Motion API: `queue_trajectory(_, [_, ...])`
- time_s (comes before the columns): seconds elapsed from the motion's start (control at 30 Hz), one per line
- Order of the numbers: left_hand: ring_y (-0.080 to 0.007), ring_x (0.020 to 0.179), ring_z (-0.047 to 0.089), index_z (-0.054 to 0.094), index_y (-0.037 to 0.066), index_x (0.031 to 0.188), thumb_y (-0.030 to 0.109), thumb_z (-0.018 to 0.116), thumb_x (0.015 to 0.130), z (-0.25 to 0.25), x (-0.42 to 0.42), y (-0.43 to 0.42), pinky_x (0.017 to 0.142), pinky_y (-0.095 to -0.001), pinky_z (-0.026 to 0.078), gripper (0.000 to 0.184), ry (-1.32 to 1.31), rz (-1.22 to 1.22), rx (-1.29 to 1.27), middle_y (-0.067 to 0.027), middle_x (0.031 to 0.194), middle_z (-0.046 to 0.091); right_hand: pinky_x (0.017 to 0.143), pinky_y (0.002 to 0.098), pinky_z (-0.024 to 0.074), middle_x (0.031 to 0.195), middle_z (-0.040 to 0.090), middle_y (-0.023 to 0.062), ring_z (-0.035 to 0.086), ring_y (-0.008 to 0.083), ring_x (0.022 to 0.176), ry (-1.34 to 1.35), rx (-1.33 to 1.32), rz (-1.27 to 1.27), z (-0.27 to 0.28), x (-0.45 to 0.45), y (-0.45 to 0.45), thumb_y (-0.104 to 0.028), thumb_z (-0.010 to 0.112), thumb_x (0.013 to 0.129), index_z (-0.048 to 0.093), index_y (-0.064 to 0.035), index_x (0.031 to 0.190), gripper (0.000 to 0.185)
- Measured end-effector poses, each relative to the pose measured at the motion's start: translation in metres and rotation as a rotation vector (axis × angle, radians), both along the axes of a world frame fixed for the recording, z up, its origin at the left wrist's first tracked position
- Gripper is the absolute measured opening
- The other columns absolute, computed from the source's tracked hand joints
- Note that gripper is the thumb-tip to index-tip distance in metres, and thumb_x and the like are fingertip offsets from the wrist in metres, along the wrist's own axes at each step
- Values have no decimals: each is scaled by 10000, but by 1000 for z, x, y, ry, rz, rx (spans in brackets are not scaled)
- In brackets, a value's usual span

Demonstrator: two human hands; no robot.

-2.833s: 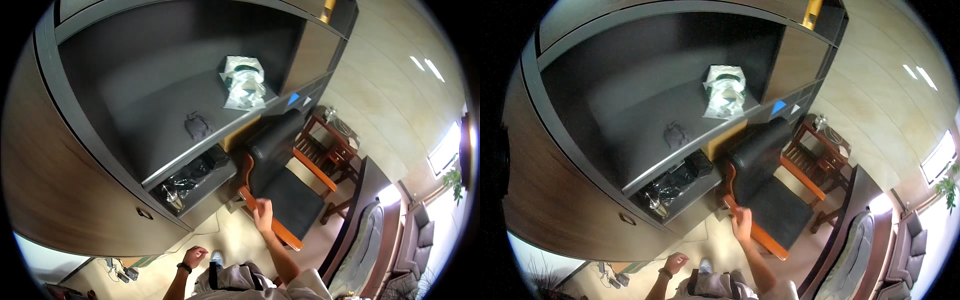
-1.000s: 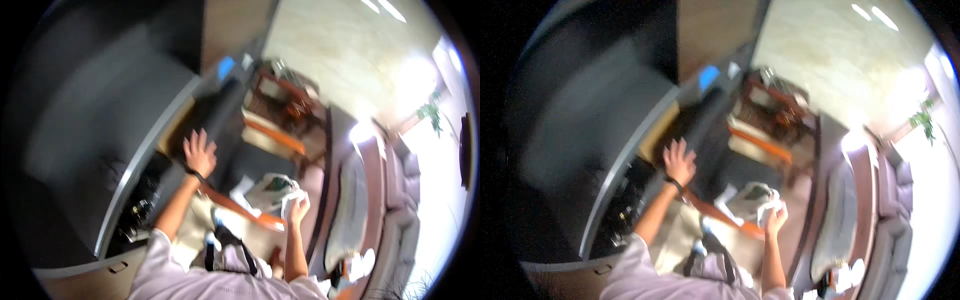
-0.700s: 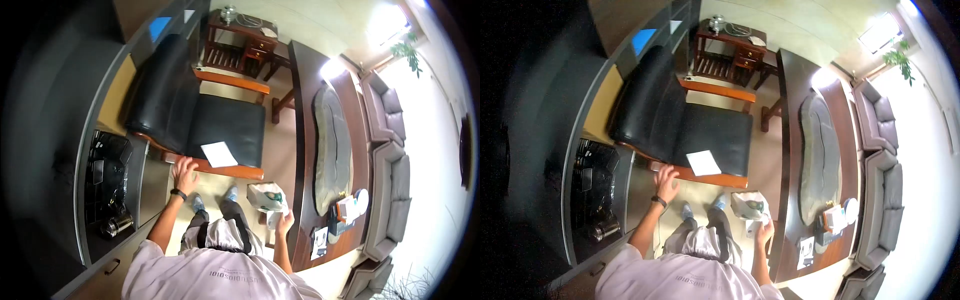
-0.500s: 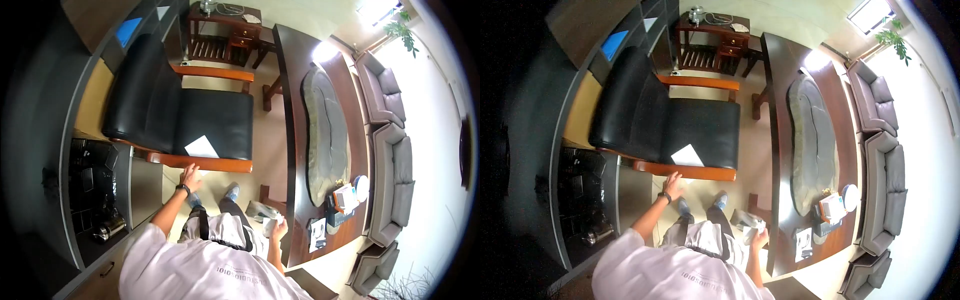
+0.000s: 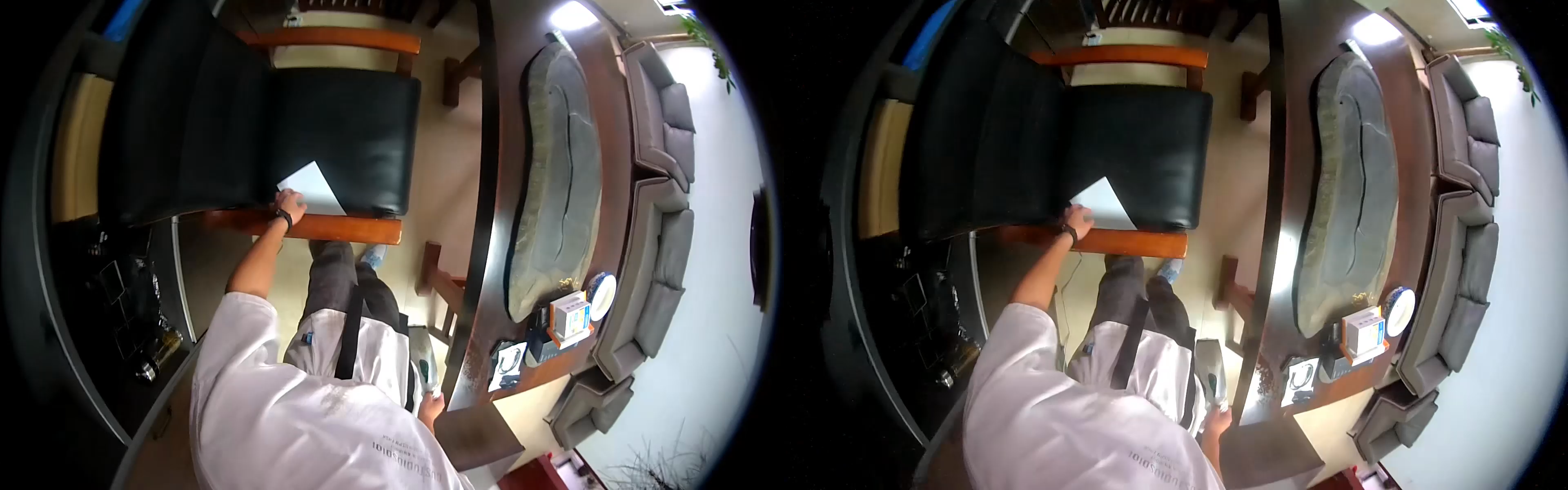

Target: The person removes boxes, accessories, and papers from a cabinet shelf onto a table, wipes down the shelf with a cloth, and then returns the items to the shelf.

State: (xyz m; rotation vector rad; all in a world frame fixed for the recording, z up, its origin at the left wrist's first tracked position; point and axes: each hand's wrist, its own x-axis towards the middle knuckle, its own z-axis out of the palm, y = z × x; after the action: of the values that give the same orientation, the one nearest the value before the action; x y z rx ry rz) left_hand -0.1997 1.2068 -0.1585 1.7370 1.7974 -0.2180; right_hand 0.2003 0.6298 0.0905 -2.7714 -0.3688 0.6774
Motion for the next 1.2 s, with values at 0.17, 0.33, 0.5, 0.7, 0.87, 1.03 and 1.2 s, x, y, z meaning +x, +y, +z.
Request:
queue_trajectory(0.17, [-284, 1572, 169, 712, 326, 1290, 377, 754, 879, -18, 12, 61, 1245, -517, 239, 416, 178, -56, -291, -46, 1715, 195, 698, 381, 519, 830, 731, 92, 649, 183, 757, -14, -188, -86, 28, -48, -69, -183, 683, 825, 696, 40, 994, 280])
queue_trajectory(0.33, [-305, 1543, 227, 631, 217, 1406, 375, 729, 882, -38, 18, 85, 1222, -481, 279, 557, 152, -161, -364, -81, 1657, 279, 764, 421, 526, 908, 738, 151, 685, 258, 829, -19, -313, -169, 76, -114, -35, -215, 682, 835, 700, 41, 1031, 323])
queue_trajectory(0.5, [-351, 1404, 426, 530, -12, 1417, 402, 745, 869, -31, 27, 92, 1147, -469, 418, 720, 227, -256, -436, -170, 1484, 400, 823, 480, 542, 929, 746, 225, 731, 377, 902, -38, -346, -291, 84, -168, 14, -318, 690, 816, 714, 35, 1018, 408])
queue_trajectory(0.7, [-320, 1273, 558, 631, 75, 1310, 107, 786, 804, -70, -6, 76, 1083, -391, 488, 530, -330, -232, -6, -114, 1421, 497, 844, 453, 556, 939, 758, 197, 747, 359, 946, -121, -382, -326, 77, -171, 57, -245, 676, 799, 740, -36, 1080, 356])
queue_trajectory(0.87, [-322, 1154, 638, 695, 60, 1247, -93, 657, 854, -4, -10, 113, 995, -407, 531, 424, -595, -90, 169, -140, 1251, 642, 749, 463, 547, 860, 729, 213, 735, 377, 844, -232, -172, -315, 94, -129, 129, -200, 666, 831, 711, -2, 975, 249])
queue_trajectory(1.03, [-338, 1095, 677, 709, 31, 1227, -24, 602, 915, 42, -22, 135, 966, -408, 535, 335, -681, -168, 206, -155, 1200, 713, 667, 413, 528, 765, 699, 140, 667, 224, 691, -251, -22, -227, 146, -71, 224, -131, 649, 880, 692, 13, 938, 160])
queue_trajectory(1.2, [-299, 1056, 673, 651, 32, 1337, -4, 604, 954, 128, -8, 128, 810, -360, 536, 387, -692, -125, 200, -158, 1259, 684, 675, 320, 529, 937, 713, 38, 657, 144, 770, -37, 804, -451, 203, 26, 257, -163, 618, 995, 691, 0, 1152, 237])
